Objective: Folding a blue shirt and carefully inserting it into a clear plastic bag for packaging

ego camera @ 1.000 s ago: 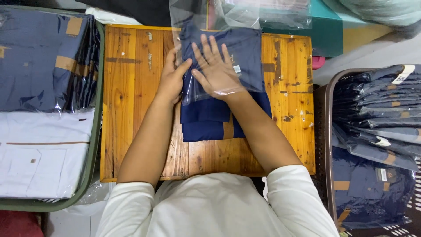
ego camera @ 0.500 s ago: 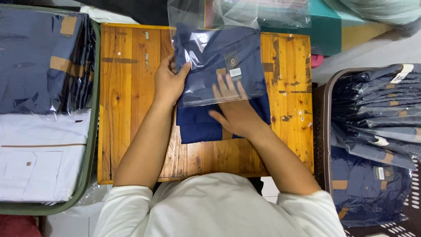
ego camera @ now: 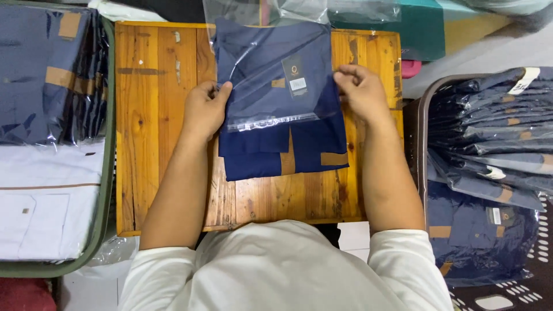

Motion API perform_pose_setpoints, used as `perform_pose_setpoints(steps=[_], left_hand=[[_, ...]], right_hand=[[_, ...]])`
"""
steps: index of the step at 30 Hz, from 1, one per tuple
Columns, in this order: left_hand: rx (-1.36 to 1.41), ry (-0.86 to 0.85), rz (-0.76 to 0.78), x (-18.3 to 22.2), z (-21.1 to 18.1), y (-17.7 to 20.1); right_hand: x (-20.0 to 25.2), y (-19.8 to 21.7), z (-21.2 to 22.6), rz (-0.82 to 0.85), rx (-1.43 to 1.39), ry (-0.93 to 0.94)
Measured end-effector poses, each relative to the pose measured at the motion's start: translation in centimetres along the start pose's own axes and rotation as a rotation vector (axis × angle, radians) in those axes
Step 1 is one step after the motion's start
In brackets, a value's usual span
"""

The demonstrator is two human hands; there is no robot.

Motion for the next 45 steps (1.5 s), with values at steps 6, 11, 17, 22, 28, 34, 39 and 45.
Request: perform_pose_setpoints(steps=[6,11,17,22,28,34,39,45], left_hand=[[-0.051,-0.028,0.039,2.9,-5.7,0.9],[0.029,-0.076,0.126,5.6,-10.0,0.4],[0.137,-0.057,0.123,5.6,-9.2,-0.7],[0.113,-0.044,0.085,5.4,-8.5,-0.8],[0.067,-0.039,0.063,5.0,-8.1,-1.0],[-0.036,-0.018,0.159,4.6,-7.3,-0.1],[-0.007,-0.025,0.155,2.9,-7.3,-0.3],[-0.035,0.159,0.023,0.7,-8.4,-1.1]], right_hand=[[3.9,1.7,2.5,0.001,0.396,0.247],[5.9,1.9,1.9,0.140,0.226,0.448],[5.4,1.5,2.8,0.126,0.335,0.539],[5.1,2.4,1.0,0.040,0.372,0.668],[7.1,3.3,-1.4,-0.195,0.680,0.853],[10.0,3.6,0.5,-0.132,0.697,0.753],[6.0,4.9,2.6,-0.323,0.396,0.458],[-1.5,-0.5,2.5,-0.174,0.194,0.014]])
Point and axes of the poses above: each hand's wrist, its own x-axis away from the middle knuckle, its own y-axis out of the back of the hand, z = x × y, the point moved 7 cm from there along -x, towards the middle knuckle, and after that the axes turned 9 degrees about -z, right-handed, at the moved point
